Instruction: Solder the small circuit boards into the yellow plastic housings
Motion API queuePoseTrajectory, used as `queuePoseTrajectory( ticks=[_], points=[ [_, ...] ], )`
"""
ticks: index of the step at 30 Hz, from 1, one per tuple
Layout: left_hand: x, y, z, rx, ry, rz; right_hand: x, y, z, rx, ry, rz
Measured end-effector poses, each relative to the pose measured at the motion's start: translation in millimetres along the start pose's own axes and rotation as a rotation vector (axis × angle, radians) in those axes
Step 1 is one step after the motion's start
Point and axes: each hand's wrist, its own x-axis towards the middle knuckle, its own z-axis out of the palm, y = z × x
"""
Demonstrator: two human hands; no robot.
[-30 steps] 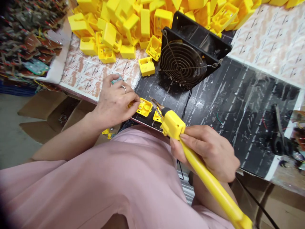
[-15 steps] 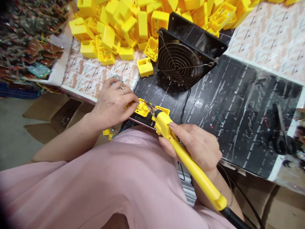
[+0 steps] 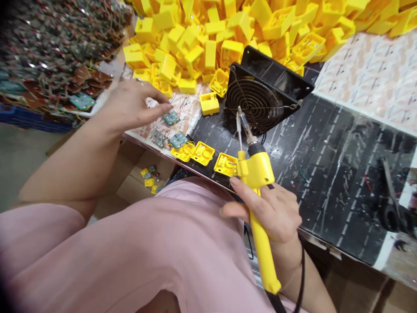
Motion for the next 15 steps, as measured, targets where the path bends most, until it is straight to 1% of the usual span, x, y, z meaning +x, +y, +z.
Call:
queuePoseTrajectory(
  ticks=[2,3,5,7,9,11,13,15],
  points=[
    [11,-10,16.1,-0.026,-0.044,0.097,15,0,6,-0.066,0.043,-0.133],
    [15,-13,24.7,-0.056,-0.053,0.156,20,1,10,-0.088,0.054,-0.177],
    [19,-15,38.1,-0.134,-0.081,0.262,26,7,17,-0.117,0.04,-0.219],
    [19,-15,44.2,-0.23,-0.112,0.321,25,16,21,-0.157,0.014,-0.261],
    [18,-16,43.8,-0.345,-0.103,0.322,20,23,23,-0.183,-0.027,-0.261],
    [17,-17,39.3,-0.464,-0.069,0.276,15,27,23,-0.185,-0.068,-0.23],
    [16,-16,31.5,-0.587,-0.063,0.23,12,26,24,-0.147,-0.116,-0.202],
    [14,-10,20.7,-0.717,-0.08,0.225,13,23,30,-0.114,-0.145,-0.183]
  ],
)
